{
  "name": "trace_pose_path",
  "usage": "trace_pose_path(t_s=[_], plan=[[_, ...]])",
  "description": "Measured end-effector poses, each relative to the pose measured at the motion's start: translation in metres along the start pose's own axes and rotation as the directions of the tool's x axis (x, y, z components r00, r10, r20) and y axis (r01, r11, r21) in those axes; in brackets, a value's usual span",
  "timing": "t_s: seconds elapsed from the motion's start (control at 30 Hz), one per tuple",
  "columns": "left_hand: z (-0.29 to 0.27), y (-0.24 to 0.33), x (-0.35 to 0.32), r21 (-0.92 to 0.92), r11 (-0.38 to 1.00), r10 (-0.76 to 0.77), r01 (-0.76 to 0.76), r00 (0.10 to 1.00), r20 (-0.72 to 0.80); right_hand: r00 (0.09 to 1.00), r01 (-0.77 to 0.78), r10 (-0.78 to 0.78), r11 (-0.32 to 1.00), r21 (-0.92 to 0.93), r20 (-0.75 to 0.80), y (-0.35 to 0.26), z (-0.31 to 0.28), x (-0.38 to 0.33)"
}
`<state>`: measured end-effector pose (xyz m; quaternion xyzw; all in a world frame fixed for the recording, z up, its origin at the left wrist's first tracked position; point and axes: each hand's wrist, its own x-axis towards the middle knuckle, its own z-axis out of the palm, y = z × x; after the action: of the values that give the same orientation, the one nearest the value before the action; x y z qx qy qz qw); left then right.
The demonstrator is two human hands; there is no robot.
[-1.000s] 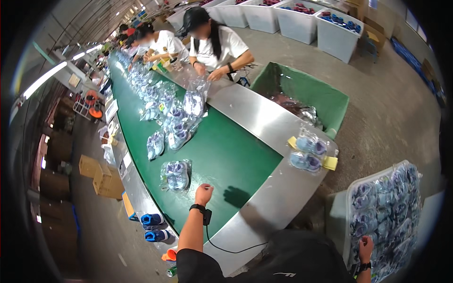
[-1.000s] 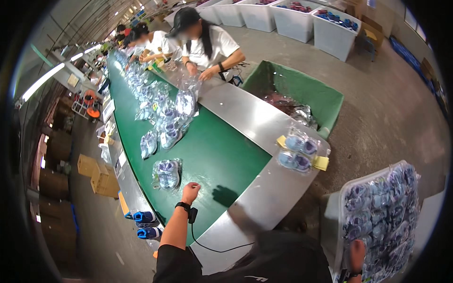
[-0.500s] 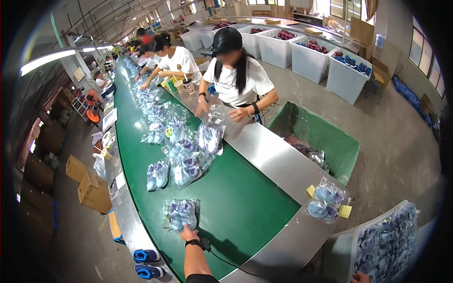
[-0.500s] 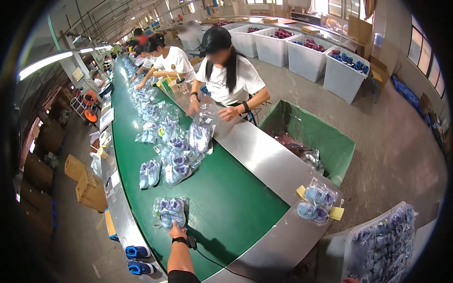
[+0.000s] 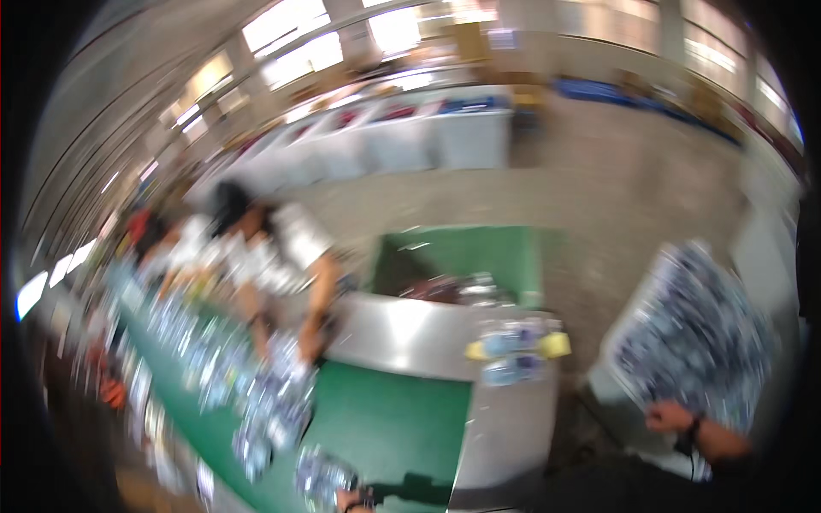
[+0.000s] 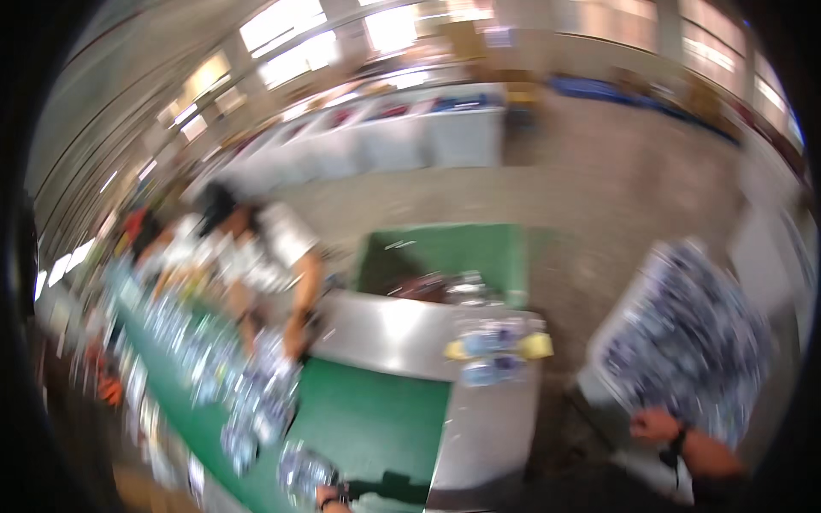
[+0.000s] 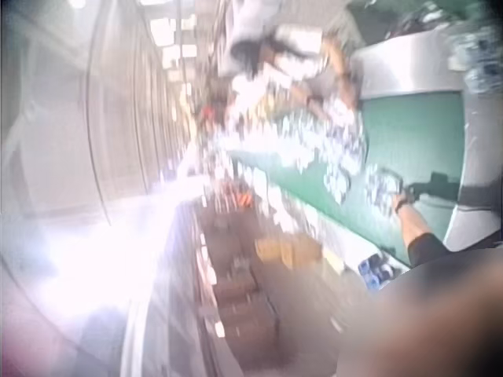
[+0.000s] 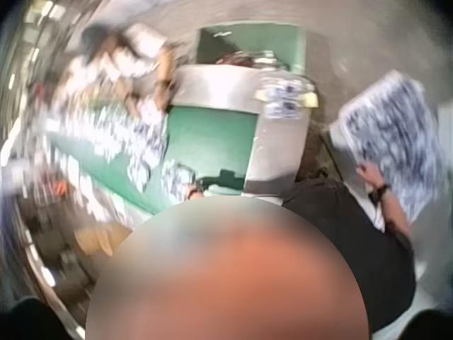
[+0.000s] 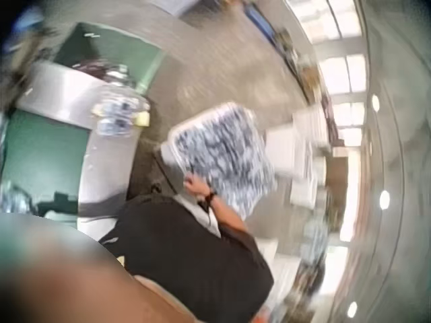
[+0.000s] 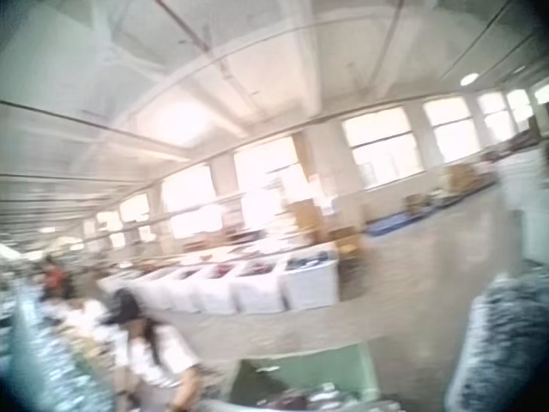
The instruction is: The person picks packaged slippers from a large white bin and places them onto a green conveyor belt. The person handles the items one at a time, moving them from the bin to the belt where other workers are present.
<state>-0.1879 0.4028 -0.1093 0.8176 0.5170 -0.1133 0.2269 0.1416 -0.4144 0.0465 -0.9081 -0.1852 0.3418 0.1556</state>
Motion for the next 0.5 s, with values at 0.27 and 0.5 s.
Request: trace_pose_path(t_s=[0.27,0.5], plan=[[0.023,0.390,-0.132,-0.562,0.479,0.740,-0.674,0.655,-0.155,0.911,-0.170,0.253,0.950,0.264,-0.326,0.036,0.081,-0.059],[0.075,0.495,-0.253,-0.449,0.196,0.974,-0.872,0.228,-0.017,0.844,-0.157,0.382,0.847,0.507,-0.376,0.050,0.122,-0.082]])
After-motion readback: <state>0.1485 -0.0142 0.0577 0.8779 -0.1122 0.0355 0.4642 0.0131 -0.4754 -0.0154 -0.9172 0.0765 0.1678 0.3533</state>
